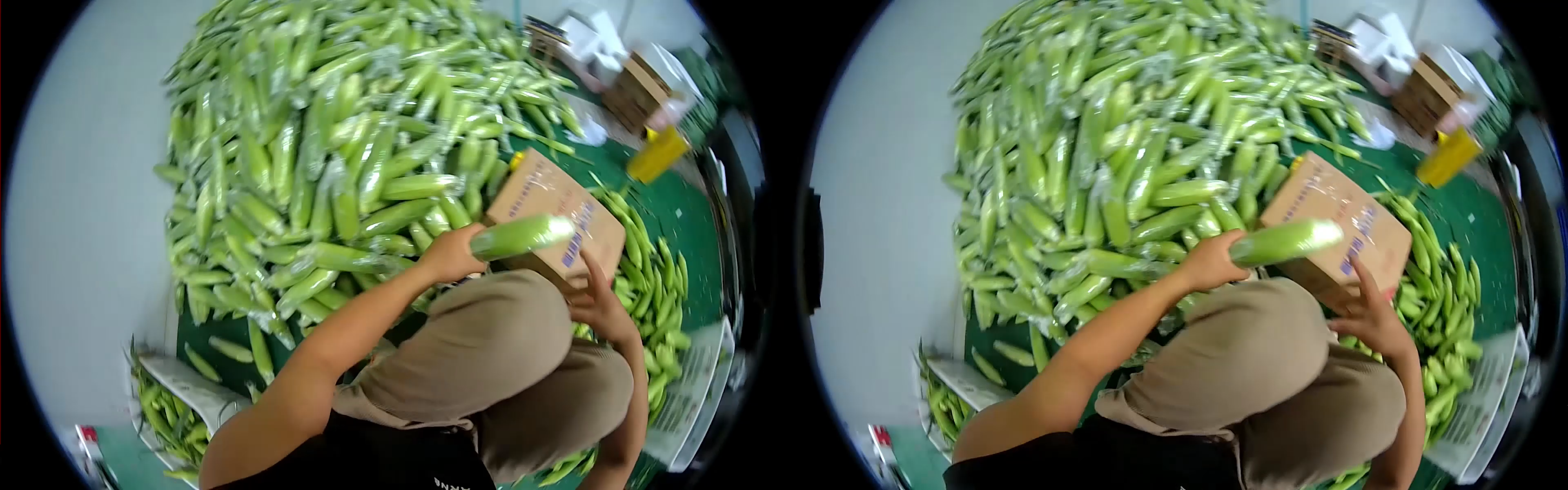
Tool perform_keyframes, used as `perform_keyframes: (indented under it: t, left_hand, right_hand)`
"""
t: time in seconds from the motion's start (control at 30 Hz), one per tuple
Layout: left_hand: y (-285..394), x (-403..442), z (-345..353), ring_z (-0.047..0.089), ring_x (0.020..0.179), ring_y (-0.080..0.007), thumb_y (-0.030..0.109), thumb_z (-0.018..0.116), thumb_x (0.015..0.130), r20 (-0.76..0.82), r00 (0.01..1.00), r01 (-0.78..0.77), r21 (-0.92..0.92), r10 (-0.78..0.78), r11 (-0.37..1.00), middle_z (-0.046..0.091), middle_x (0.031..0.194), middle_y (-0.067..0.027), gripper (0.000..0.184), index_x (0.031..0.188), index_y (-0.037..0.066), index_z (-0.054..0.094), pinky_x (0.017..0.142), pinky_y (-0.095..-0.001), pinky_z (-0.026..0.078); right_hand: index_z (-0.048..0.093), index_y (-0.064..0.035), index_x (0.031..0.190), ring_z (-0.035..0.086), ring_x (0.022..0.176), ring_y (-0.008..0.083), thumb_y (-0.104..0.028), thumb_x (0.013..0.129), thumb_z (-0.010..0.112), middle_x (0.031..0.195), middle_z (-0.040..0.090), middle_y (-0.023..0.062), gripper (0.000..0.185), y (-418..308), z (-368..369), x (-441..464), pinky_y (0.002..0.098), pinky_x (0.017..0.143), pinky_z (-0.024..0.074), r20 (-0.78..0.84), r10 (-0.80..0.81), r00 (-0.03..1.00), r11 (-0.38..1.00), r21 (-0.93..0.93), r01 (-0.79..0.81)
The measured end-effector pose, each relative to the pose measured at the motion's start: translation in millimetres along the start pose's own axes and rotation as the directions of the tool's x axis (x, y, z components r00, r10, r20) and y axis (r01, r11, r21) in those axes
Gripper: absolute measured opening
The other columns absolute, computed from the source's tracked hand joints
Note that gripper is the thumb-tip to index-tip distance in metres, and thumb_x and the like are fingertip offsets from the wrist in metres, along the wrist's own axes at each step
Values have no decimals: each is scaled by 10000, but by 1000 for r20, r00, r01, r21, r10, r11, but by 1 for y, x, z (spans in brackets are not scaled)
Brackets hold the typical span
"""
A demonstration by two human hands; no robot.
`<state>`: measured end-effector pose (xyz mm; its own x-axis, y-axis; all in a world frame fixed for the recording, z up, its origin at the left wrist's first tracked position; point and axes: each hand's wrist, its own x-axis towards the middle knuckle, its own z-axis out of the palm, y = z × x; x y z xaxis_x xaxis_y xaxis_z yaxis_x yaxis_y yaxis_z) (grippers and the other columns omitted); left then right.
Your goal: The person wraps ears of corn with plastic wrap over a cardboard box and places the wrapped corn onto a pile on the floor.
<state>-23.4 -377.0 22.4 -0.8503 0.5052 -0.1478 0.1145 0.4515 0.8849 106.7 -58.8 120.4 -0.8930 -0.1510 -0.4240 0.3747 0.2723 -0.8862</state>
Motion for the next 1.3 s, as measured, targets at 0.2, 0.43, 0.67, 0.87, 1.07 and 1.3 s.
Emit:
perform_keyframes:
  t: [0.2, 0.43, 0.67, 0.87, 1.07, 1.3]
  left_hand:
    - [-145, -93, -68, 656, 998, -240, 175, 806, 903, -901, 251, -83, -383, -353, 920, 700, 1146, -136, 578, 1359, -22, 509, 911, -402, 530]
    - [-182, -101, -139, 602, 740, -143, 203, 682, 1012, -563, 491, -236, -820, -665, 521, 652, 931, -54, 302, 1257, 73, 563, 651, -321, 484]
    - [-119, -15, -1, 572, 773, -106, 78, 685, 982, -289, 881, 86, -679, -374, 729, 638, 900, -14, 294, 1257, 18, 596, 699, -280, 490]
    - [-85, 103, 33, 627, 886, -114, 107, 685, 1009, 59, 989, -120, -202, 135, 972, 705, 1018, -29, 213, 1209, 32, 689, 801, -278, 520]
    - [-27, 190, 74, 657, 1058, -325, 42, 678, 918, 297, 815, -575, 301, 498, 761, 682, 1185, -139, 226, 1141, 39, 714, 957, -429, 520]
    - [-27, 291, 101, 434, 1479, -402, 171, 698, 926, 208, 795, -550, 645, 570, 531, 490, 1584, -186, 549, 1456, 85, 584, 1203, -513, 346]
  right_hand:
    - [503, -26, 1492, 681, 1121, 196, -23, 896, 806, 1227, 721, 118, 669, 25, -10, -17, 356, 986, 542, 269, 140, 953, 979, -182, -92]
    - [577, -34, 1408, 698, 1016, 184, -125, 910, 827, 1096, 742, 110, 565, 30, -19, -24, 353, 912, 554, 261, 253, 932, 953, -232, -194]
    - [606, -14, 1397, 676, 1010, 178, -309, 1002, 749, 1108, 735, 96, 513, 7, -7, -50, 341, 889, 543, 496, 168, 852, 975, -209, -70]
    - [588, -24, 1412, 627, 979, 107, -245, 1033, 711, 1027, 684, 5, 456, 74, -16, -5, 300, 902, 521, 310, -69, 948, 976, 219, -1]
    - [630, 6, 1336, 701, 981, 296, -341, 965, 705, 1120, 720, 198, 513, 347, -109, 17, 400, 886, 549, -954, 210, 213, 900, 104, -424]
    - [577, 38, 1411, 674, 1189, 392, -465, 798, 822, 1327, 669, 280, 830, 382, -144, 64, 444, 1018, 522, -673, 527, 519, 785, 151, -601]
